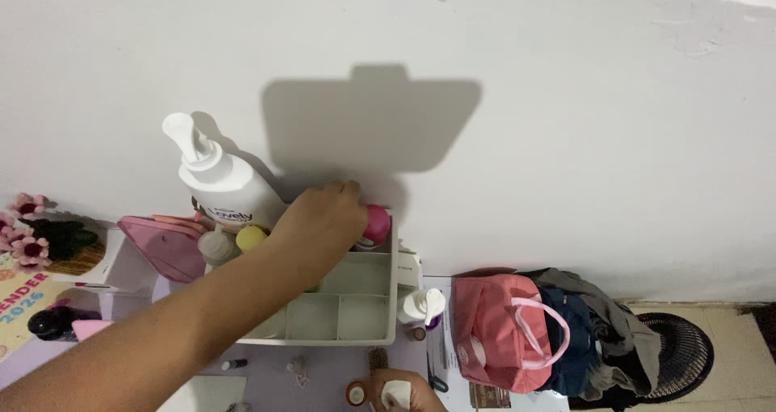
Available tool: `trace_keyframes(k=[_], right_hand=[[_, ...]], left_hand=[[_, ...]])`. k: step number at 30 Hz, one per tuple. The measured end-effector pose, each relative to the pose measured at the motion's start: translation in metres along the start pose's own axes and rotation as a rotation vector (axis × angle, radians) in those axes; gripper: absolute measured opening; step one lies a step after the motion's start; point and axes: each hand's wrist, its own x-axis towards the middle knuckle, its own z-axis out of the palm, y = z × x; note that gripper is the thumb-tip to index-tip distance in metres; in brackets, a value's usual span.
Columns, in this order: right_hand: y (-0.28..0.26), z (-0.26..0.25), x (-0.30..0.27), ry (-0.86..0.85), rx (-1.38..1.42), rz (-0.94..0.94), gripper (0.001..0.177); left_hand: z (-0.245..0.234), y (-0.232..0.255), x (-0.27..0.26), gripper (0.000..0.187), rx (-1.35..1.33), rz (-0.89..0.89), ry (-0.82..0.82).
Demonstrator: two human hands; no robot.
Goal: The person wipes several cosmetic bottles and tubes with a white tissue and places them into a white plastic organizer on a desk. Items handled include a large pump bottle, a yellow tube, a small white tube, a green tube, and a small amber bottle. The person also places a hairbrush into the organizer.
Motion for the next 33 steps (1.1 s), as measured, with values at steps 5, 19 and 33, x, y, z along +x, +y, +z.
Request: trace_keyframes(k=[5,19,33], right_hand=[[0.016,-0.007,-0.008,0.023,-0.055,0.015,0.043],[-0.011,0.015,-0.008,0.075,0.008,0.122,0.049],[-0.011,0.028,-0.013,0.137,-0.027,0.126,0.043]], left_hand=[[0.018,0.000,0.015,0.012,0.019,0.031,0.049],[0.019,0.006,0.048,0.026,0.042,-0.088,-0.493],[0.004,0.009,0.050,0.025,-0.029,-0.130,-0.537]])
